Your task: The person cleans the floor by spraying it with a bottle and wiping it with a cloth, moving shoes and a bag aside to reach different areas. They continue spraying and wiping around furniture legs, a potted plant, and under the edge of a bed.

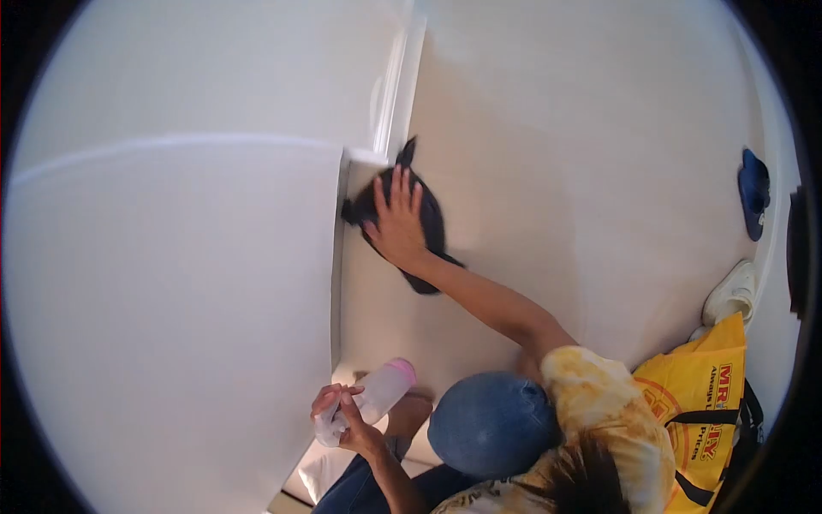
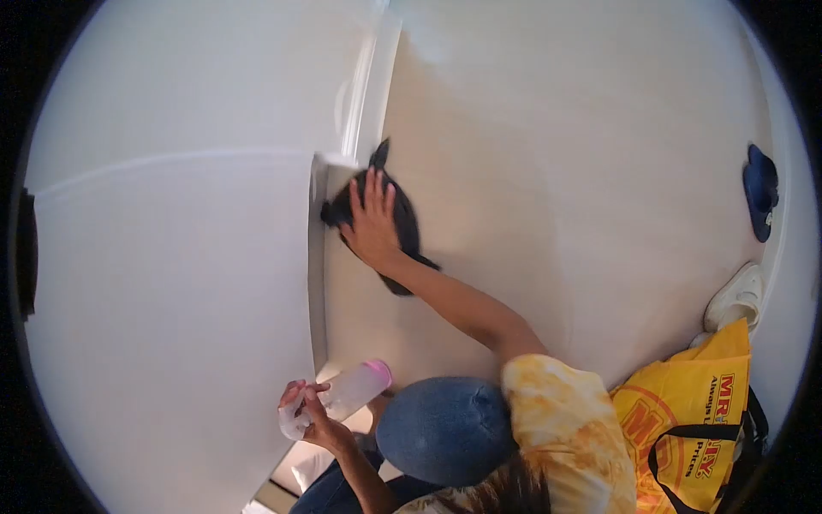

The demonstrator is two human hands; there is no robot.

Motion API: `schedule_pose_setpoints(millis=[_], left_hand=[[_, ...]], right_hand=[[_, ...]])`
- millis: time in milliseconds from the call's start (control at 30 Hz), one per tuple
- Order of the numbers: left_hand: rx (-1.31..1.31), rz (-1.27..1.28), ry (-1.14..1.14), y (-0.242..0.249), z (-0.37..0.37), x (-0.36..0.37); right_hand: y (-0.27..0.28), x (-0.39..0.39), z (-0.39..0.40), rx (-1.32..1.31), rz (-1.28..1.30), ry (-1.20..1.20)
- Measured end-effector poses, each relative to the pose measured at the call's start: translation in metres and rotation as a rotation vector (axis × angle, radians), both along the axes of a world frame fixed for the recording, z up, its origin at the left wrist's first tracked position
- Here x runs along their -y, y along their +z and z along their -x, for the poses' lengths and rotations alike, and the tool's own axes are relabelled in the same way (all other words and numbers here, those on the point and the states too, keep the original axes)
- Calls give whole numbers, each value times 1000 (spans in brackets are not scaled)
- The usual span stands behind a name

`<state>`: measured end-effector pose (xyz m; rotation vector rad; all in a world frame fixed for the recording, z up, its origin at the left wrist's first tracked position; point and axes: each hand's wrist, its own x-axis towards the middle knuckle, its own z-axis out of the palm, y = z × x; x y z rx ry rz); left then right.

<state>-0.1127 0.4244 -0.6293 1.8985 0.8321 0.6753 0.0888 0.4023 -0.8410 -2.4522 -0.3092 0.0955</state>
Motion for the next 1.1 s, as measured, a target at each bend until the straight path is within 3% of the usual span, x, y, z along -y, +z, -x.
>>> schedule_pose_setpoints(millis=[100, 133, 200, 233, 267, 333, 467, 500, 533, 600, 700, 833, 933, 1067, 1100], left_hand=[[12, -53, 90, 19, 10, 2], [10, -79, 89, 23, 7, 2], [1, -141, 62, 35, -1, -2], [31, -181, 29, 39, -12, -4], [47, -200, -6, 43, -19, -6], [90, -214, -81, 46, -26, -10], [154, -169, -144, 23, -40, -27], [176, -128, -171, 19, -44, -29], [182, -83, -234, 15, -47, -32], [177, -7, -346, 6, -42, -38], [52, 144, -511, -8, -27, -48], [-50, 261, -696, -43, 13, -43], [-175, 125, -942, -65, 45, -34], [-210, -65, -1452, -112, 75, -38], [-263, -111, -1488, -124, 88, -49]], right_hand=[[4, -46, 53, 56, 441, 449], [9, -39, 88, 83, 430, 570], [-11, -16, 178, 309, 227, 815], [-10, 15, 206, 266, 66, 1052], [-26, 43, 225, 50, -283, 1168], [-25, 98, 204, -111, -183, 1279], [18, 215, 55, 136, 111, 544], [27, 250, 23, 256, 335, 391], [28, 286, -1, 325, 476, 187], [22, 359, 5, 368, 490, -240], [4, 400, 111, 277, 596, -564], [6, 363, 318, 117, 559, -751], [2, 307, 470, 11, 551, -946], [-8, 274, 528, 7, 537, -1123], [-12, 271, 532, -126, 528, -1128]])
